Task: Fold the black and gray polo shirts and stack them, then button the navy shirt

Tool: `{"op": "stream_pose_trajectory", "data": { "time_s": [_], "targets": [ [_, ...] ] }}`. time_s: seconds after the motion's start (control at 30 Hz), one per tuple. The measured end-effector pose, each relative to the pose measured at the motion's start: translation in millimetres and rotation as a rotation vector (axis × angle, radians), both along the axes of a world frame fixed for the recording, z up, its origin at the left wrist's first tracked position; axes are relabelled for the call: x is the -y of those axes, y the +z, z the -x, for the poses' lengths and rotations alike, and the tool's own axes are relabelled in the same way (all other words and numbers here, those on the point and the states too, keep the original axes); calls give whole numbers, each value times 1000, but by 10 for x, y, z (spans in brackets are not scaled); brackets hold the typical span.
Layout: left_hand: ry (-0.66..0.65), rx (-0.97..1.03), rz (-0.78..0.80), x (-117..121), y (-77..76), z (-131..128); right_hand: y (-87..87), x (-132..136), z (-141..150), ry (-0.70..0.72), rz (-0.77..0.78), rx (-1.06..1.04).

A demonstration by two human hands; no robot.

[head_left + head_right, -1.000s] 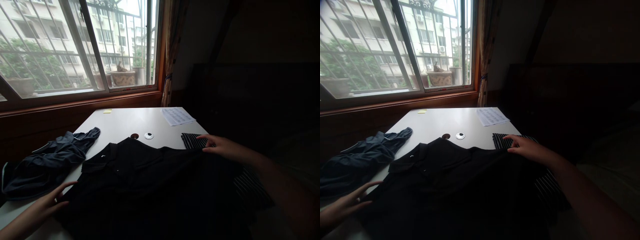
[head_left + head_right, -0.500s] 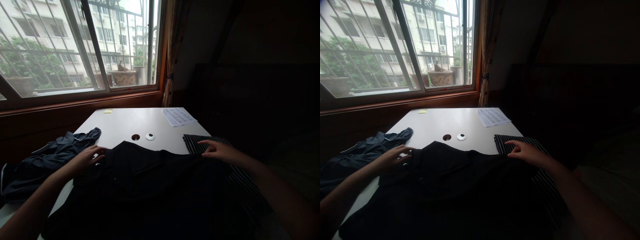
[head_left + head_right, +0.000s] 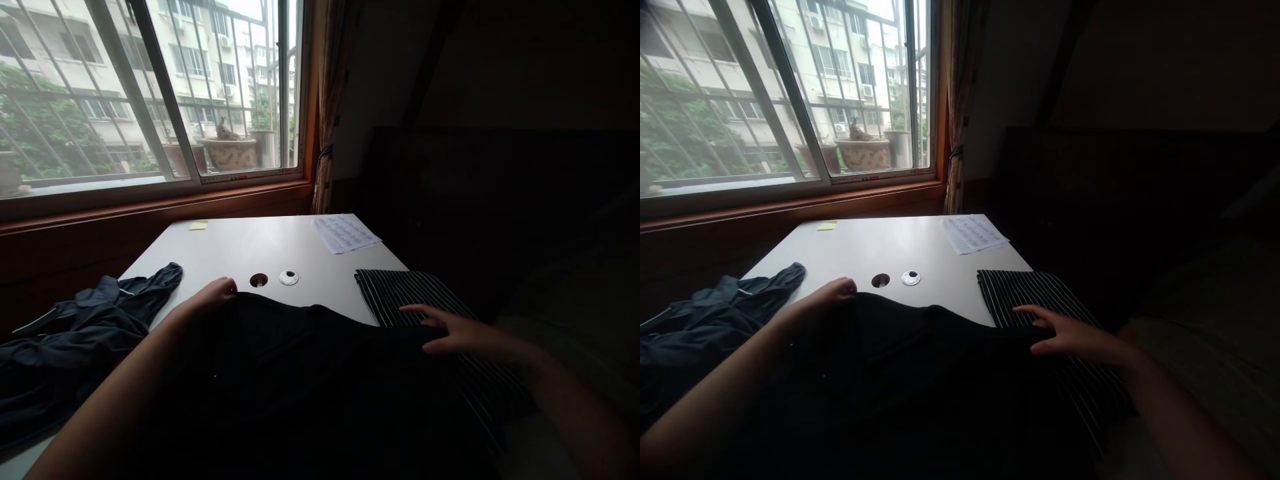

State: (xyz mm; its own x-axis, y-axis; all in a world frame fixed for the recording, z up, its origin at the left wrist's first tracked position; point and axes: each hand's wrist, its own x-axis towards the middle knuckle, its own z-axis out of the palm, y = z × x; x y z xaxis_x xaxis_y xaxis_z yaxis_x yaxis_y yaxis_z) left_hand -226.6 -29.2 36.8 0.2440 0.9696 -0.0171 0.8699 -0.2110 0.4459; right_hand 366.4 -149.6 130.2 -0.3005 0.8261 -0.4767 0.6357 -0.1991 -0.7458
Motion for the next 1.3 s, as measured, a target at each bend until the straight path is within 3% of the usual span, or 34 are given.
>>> {"op": "stream_pose_trajectory", "data": {
  "time_s": [0.2,0.5,0.7,0.87,1.1,1.3],
  "targets": [
    [147,51,11,53,111,201,-32,-223,1,-84,-187,9],
    [399,-30,-76,-70,96,532,-88,-1004,362,-93,-520,320],
    [480,-114,-142,-247,53,661,-282,-1584,500,-48,-571,461],
    [491,-177,-181,-355,-40,729,-444,-1896,503,-82,-567,495],
    [466,-245,-270,-314,-170,696,-539,-1961,350,-190,-591,516],
    [390,-228,-437,-92,-69,653,-651,-1670,69,-309,-604,492]
  ]
}}
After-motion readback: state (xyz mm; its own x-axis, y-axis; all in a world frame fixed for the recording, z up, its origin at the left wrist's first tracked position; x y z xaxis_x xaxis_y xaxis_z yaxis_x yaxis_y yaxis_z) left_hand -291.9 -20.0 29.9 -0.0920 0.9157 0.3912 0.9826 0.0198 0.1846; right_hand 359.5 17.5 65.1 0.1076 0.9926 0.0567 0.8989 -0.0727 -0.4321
